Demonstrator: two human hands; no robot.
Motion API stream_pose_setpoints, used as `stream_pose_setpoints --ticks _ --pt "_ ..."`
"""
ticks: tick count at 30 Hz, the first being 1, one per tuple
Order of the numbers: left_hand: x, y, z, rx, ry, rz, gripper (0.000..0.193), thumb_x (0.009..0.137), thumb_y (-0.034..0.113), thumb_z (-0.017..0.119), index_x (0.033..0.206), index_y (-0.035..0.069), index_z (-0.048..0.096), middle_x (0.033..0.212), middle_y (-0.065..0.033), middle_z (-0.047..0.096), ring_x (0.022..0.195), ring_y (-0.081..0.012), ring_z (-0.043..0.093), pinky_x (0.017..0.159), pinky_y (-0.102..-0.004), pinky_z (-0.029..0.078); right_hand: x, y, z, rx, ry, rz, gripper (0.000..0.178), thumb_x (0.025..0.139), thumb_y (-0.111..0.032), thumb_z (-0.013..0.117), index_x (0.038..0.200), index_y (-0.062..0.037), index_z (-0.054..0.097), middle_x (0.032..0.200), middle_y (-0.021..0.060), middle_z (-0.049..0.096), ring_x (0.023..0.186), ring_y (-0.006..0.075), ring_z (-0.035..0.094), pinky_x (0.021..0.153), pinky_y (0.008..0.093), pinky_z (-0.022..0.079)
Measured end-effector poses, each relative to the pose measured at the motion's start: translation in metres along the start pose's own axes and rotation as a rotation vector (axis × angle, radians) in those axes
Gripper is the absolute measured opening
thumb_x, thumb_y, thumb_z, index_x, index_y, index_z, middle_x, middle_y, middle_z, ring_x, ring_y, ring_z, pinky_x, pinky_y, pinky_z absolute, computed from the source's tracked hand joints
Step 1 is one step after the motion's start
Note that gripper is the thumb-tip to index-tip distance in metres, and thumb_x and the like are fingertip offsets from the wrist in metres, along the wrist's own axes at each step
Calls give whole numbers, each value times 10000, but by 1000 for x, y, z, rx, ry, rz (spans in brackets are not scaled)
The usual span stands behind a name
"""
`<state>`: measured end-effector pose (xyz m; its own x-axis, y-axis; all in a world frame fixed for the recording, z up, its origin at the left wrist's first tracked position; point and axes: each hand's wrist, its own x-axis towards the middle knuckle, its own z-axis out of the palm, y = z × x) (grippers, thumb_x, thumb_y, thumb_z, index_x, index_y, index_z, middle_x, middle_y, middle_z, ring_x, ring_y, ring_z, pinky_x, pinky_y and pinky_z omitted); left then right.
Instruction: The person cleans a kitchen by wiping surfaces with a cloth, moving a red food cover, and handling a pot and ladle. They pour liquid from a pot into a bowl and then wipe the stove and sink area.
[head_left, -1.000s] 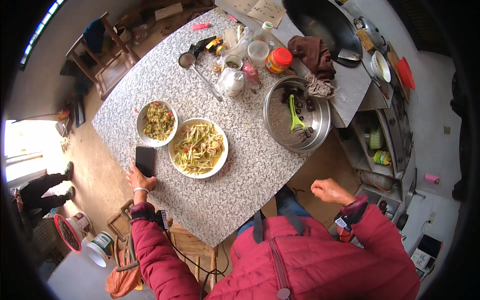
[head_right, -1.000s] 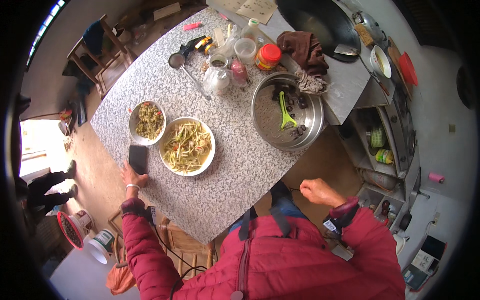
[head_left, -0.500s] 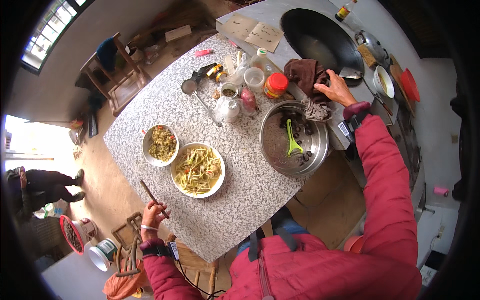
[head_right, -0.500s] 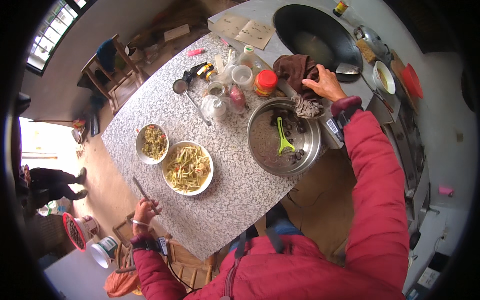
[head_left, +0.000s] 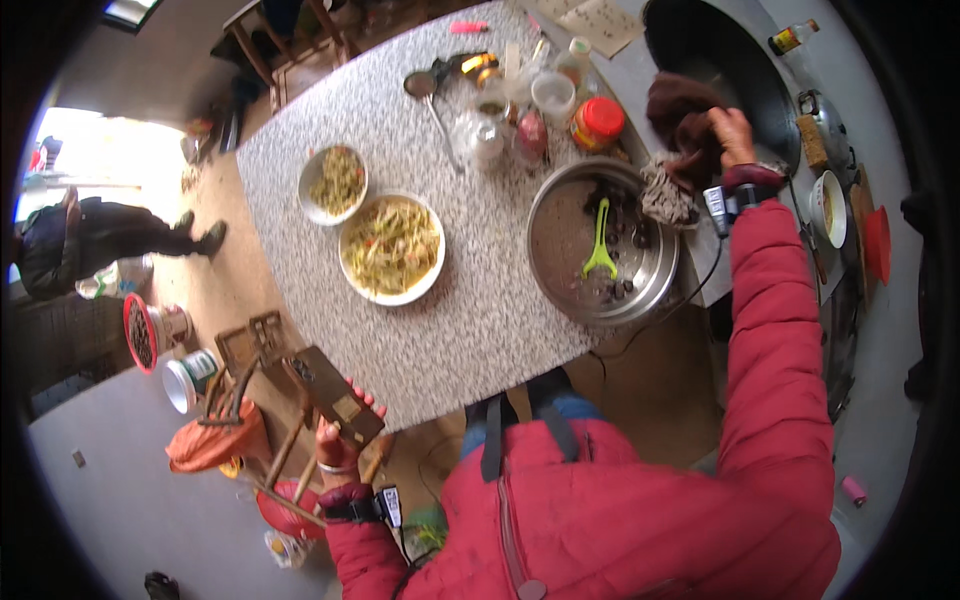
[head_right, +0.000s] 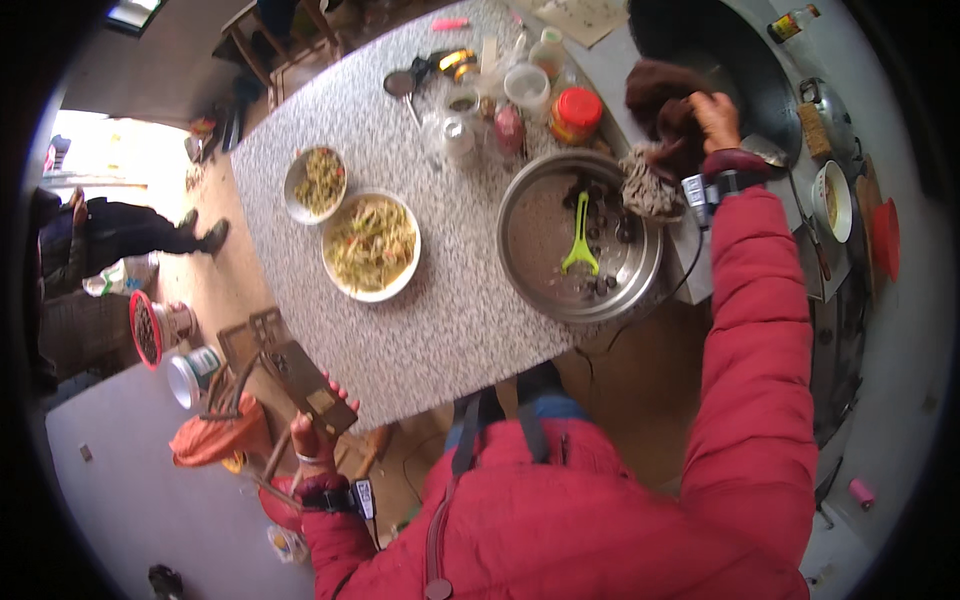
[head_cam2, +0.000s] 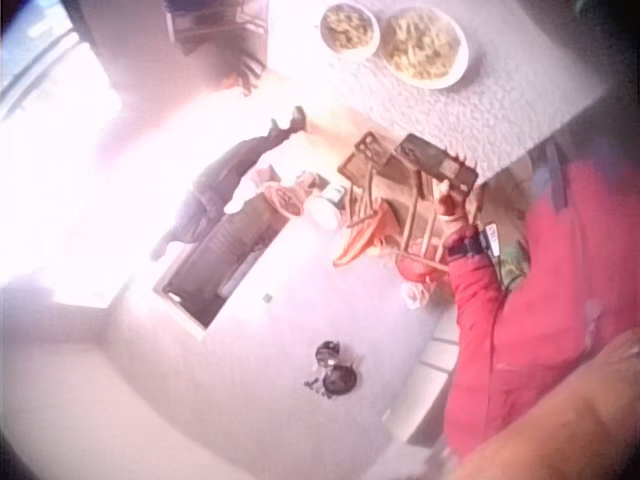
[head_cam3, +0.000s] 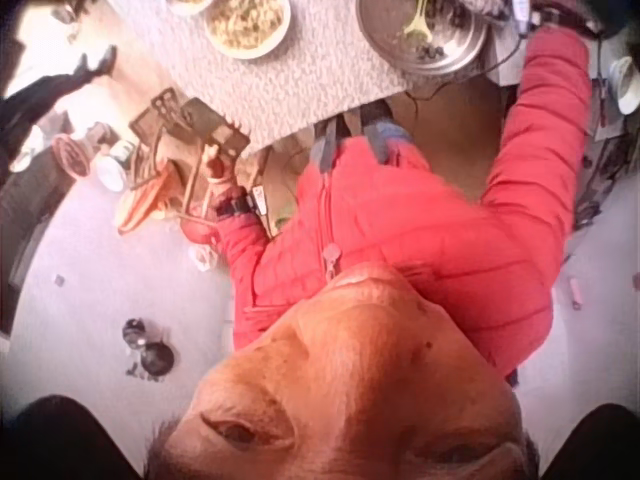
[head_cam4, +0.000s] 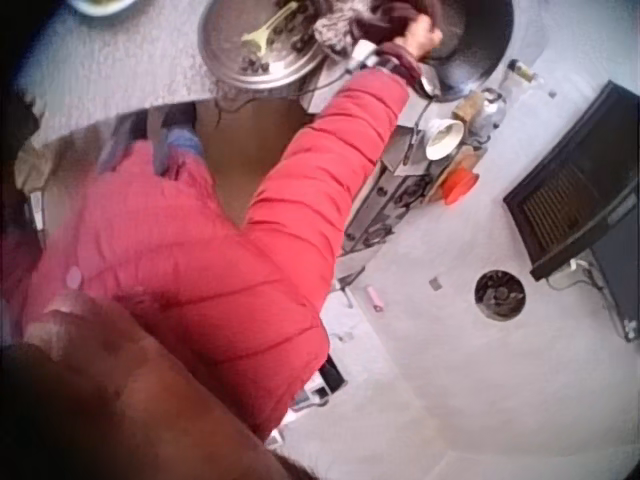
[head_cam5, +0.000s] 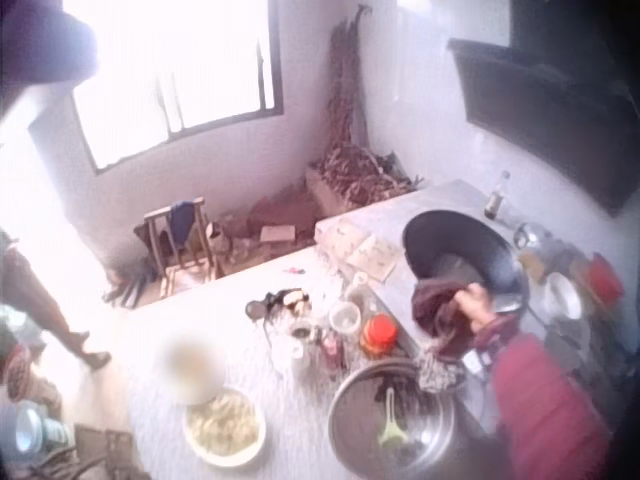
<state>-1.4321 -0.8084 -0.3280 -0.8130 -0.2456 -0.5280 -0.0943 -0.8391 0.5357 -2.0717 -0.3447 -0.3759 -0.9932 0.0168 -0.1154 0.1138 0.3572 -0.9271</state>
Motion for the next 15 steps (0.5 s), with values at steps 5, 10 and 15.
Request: stream_pose_setpoints --ticks 5,10,15 --pt "-29 -29 20 -107 16 1 884 642 193 734 1394 27 301 1218 -127 500 1139 -302 517 1019 -538 402 -39 -39 -96 65 83 -144 230 861 -234 606 1022 -70 587 977 37 590 920 138 545 826 302 438" --pt "-43 -46 30 -143 43 -18 892 634 170 734 1393 7 294 1226 -155 510 1153 -326 528 1026 -558 388 -190 -109 -141 538 -269 -104 467 936 -211 456 1363 -31 396 1302 114 496 1192 224 491 1019 361 393" --pt "-53 -48 27 -108 34 -26 906 629 159 733 1398 -5 284 1243 -171 506 1160 -333 530 1033 -560 379 -336 -162 -84 676 -643 186 422 879 -209 520 1253 -27 453 1197 107 537 1103 227 533 969 361 425"
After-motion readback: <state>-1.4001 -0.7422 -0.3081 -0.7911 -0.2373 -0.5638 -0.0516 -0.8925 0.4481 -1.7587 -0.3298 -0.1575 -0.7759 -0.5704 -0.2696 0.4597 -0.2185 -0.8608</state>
